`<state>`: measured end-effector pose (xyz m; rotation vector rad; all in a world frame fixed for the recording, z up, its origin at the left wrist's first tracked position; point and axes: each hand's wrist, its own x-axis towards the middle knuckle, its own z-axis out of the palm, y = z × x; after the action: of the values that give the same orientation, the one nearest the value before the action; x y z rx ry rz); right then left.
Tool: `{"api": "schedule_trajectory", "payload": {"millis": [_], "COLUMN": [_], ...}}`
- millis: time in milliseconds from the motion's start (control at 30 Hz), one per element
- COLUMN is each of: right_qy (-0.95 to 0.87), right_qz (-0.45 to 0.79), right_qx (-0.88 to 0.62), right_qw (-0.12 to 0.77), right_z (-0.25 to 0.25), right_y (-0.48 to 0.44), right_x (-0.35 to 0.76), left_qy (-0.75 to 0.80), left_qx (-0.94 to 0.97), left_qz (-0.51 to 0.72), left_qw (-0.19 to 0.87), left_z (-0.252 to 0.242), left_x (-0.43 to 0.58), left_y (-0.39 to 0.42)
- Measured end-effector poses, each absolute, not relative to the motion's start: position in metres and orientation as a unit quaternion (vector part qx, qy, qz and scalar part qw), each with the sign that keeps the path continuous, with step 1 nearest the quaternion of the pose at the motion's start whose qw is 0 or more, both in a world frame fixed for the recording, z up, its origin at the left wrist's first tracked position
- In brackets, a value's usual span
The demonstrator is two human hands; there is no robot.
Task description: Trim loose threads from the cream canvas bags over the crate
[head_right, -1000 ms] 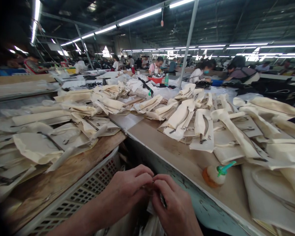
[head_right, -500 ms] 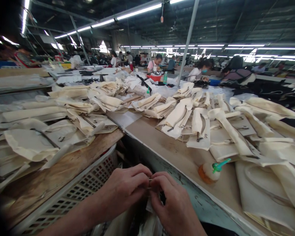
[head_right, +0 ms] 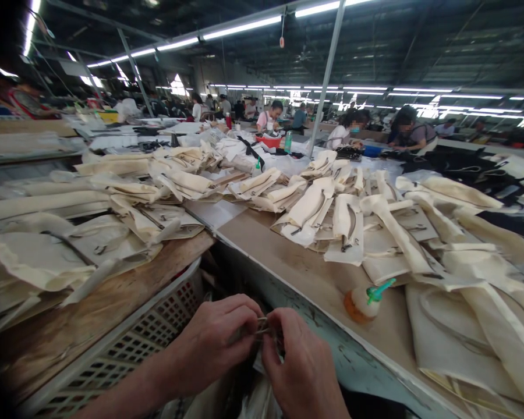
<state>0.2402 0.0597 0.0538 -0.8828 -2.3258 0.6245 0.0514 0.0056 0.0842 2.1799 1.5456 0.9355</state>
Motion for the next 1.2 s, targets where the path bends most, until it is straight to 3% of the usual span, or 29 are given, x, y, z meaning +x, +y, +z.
{"api": "schedule_trajectory", "payload": {"millis": [333, 1200], "right_qy": [-0.872, -0.884], "right_qz": [0.214, 0.229], "right_qx": [-0.275, -0.203], "right_qw": [0.343, 0.352], "right_z": [0.050, 0.047], "right_y": [0.057, 0.061], "right_x": [0.247, 0.241], "left_qy": [0.548, 0.586], "left_qx": [0.726, 0.692], "left_qz": [0.379, 0.390], "left_qw": [0.170, 0.165], "left_z": [0.077, 0.073], "left_x": [0.057, 0.057], "left_y": [0.002, -0.003]}}
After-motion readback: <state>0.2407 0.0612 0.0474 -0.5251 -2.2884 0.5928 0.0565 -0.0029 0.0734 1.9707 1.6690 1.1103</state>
